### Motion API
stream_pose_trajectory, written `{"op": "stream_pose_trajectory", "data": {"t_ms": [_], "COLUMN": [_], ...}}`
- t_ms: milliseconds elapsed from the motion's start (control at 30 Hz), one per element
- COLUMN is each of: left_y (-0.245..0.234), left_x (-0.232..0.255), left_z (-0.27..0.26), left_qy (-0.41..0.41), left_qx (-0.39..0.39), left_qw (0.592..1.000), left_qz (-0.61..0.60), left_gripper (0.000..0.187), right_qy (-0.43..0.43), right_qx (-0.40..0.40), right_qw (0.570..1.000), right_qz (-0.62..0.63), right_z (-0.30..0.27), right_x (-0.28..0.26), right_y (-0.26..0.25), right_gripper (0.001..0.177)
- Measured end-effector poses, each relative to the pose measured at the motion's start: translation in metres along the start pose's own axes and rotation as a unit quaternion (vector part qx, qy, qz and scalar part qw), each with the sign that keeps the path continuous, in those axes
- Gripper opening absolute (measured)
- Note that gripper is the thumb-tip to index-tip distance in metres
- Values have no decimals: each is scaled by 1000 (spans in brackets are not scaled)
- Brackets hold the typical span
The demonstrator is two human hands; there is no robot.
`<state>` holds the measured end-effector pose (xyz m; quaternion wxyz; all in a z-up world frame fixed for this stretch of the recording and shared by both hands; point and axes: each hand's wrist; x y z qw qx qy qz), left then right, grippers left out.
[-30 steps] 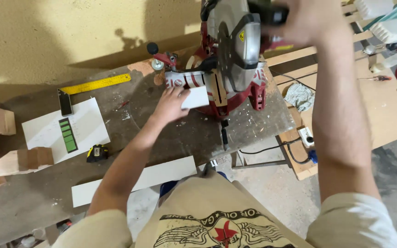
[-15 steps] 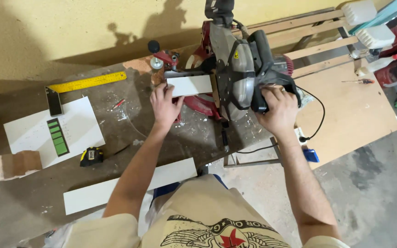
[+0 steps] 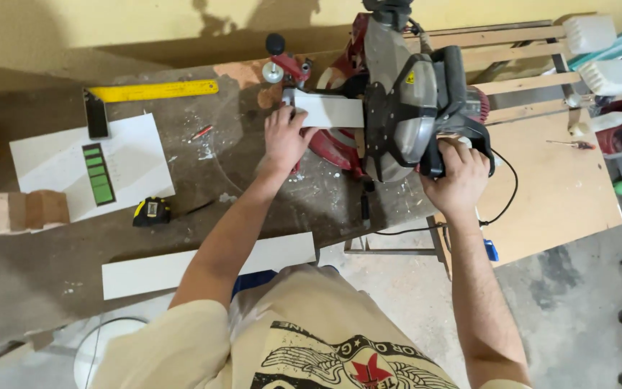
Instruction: The person uses a miter saw to cut several pieces of white wood. They measure the wood with a yellow ruler, adjust the saw's angle, and perform multiple cuts, placing the finished pieces on the workbench.
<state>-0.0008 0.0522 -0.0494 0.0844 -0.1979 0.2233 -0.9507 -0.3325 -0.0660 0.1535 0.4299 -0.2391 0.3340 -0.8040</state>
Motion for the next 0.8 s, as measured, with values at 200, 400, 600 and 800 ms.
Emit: {"op": "stream_pose_trajectory", "data": {"t_ms": [200, 400, 600, 800], "left_y": [5, 8, -6, 18], "left_x": [2, 4, 17, 19], "left_z": [3, 2, 28, 43], "left_qy": [-7, -2, 41, 51], "left_qx": [-13, -32, -91, -266], "left_qw": [1000, 999, 995, 963], "left_qz": [-8, -7, 2, 15], "left_gripper": [51, 49, 43, 49], "right_qy": [4, 13, 14, 4], "right_qx": [2, 5, 6, 14], "right_qw": [1000, 1000, 1000, 1000], "right_qz": [-1, 1, 4, -20], "right_z": [0, -2, -6, -4], "right_x": [2, 2, 5, 7], "right_y": [2, 2, 6, 8], "right_gripper": [58, 57, 57, 55]}}
Point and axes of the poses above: each hand's wrist, its own z-axis towards the middle knuckle, its own y-axis out of the palm, x = y × z, and after that the axes turned 5 degrees about x, right-handed
